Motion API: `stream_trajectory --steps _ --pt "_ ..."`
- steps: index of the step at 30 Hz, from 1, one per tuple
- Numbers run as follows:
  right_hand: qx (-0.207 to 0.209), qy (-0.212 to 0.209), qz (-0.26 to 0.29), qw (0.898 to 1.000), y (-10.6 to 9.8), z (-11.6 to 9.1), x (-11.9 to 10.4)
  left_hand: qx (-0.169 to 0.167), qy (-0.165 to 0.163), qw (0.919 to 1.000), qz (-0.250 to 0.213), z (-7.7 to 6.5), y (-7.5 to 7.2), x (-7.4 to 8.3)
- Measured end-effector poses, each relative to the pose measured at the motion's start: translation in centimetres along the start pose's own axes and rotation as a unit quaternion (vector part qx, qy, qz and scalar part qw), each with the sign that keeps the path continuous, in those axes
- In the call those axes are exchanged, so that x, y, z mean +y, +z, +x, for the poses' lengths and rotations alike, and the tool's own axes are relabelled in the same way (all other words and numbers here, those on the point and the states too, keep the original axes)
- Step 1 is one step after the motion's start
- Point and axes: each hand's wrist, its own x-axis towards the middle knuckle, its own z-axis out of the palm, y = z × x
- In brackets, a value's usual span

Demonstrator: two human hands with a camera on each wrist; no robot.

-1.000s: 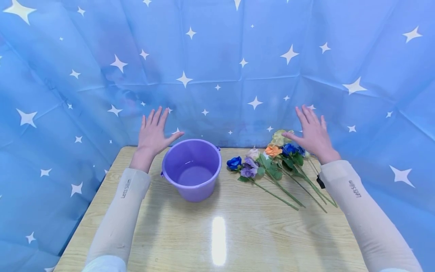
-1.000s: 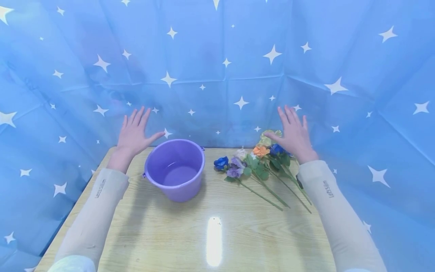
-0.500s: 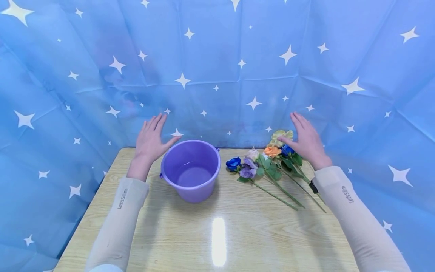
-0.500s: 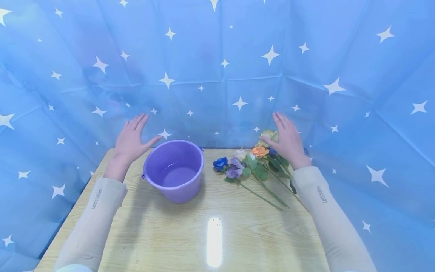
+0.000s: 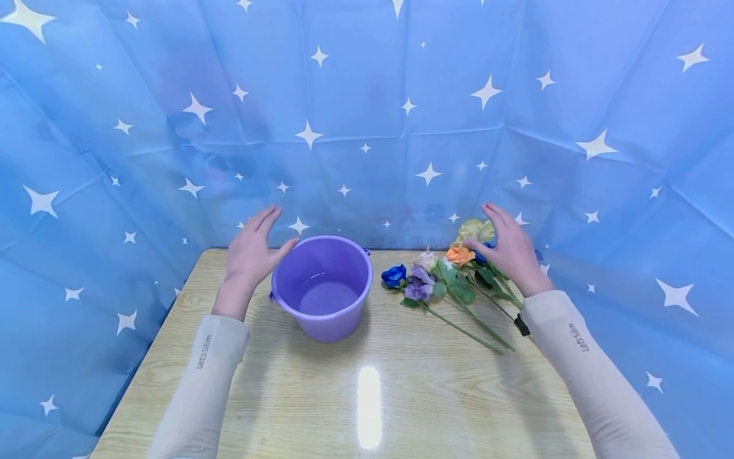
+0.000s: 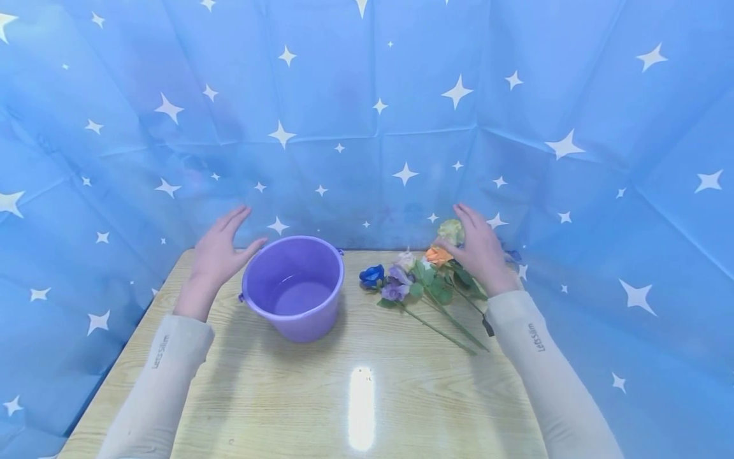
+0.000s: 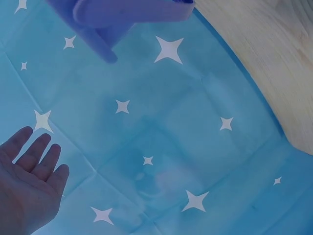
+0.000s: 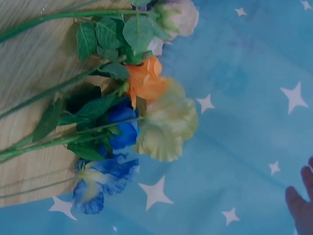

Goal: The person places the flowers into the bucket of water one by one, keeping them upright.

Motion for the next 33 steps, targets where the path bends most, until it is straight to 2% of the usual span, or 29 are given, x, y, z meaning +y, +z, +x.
stream_trajectory --steps 7,17,26,33 --pt "-0.009 0.006 0.023 1.0 1.5 -0.7 0.2 0.02 -0.006 0.9995 -0.026 -1.0 0.6 0.1" --pt "-0.028 0.008 0.029 0.999 3.5 -2.1 -0.2 0.059 -0.011 0.9961 -0.064 -2.9 1.6 -0.1" --pt "-0.018 -0.001 0.038 0.999 6.0 -3.5 0.3 0.075 -0.019 0.9938 -0.08 -4.6 2.7 -0.6" --pt "-0.043 0.007 0.041 0.998 7.3 -4.4 0.6 0.093 -0.024 0.9907 -0.096 -6.0 3.5 -1.1"
